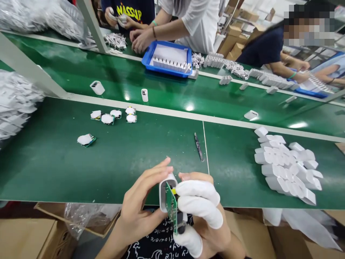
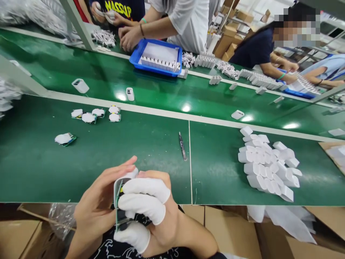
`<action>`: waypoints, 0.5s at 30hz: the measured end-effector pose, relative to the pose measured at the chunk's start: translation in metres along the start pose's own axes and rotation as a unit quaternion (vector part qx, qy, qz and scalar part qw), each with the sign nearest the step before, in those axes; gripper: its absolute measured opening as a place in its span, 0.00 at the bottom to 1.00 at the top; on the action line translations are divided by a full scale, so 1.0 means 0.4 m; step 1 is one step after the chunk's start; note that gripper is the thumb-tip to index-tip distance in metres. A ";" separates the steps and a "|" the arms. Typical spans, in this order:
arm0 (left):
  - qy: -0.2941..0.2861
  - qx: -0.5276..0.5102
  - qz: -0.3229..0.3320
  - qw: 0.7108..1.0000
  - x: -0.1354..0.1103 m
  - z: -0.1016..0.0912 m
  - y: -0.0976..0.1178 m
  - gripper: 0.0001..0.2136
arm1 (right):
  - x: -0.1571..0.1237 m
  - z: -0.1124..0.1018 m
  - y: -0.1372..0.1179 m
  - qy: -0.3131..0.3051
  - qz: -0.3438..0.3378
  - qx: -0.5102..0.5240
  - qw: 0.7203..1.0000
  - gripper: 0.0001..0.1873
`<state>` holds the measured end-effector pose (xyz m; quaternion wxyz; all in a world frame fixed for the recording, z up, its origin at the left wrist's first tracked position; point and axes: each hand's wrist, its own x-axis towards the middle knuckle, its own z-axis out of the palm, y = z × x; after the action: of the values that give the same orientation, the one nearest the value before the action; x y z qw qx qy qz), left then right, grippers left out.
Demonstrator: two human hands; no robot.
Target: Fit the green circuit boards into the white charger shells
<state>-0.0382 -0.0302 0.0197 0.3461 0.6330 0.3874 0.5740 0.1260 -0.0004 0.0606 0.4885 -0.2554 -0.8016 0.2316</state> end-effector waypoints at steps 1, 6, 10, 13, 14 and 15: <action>0.002 -0.004 0.005 1.000 0.000 0.001 0.002 0.25 | 0.000 0.000 -0.002 0.000 0.002 -0.004 1.000 0.14; 0.011 -0.004 0.008 1.000 0.005 0.008 0.016 0.23 | 0.000 0.000 0.000 -0.009 -0.016 -0.010 1.000 0.13; 0.017 -0.002 0.010 1.000 0.011 0.012 0.023 0.23 | 0.000 0.006 0.003 -0.005 -0.014 -0.012 1.000 0.14; 0.018 -0.009 0.005 1.000 0.014 0.012 0.026 0.22 | 0.005 0.008 0.002 0.000 -0.028 -0.013 1.000 0.12; 0.020 -0.011 0.002 1.000 0.014 0.013 0.026 0.21 | 0.008 0.008 0.001 0.001 -0.034 -0.012 0.999 0.12; 0.022 -0.014 0.000 1.000 0.014 0.014 0.027 0.21 | 0.010 0.008 -0.001 0.000 -0.036 -0.011 0.999 0.12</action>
<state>-0.0312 -0.0301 0.0313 0.3463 0.6150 0.3865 0.5937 0.1217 0.0015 0.0621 0.4939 -0.2320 -0.8124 0.2053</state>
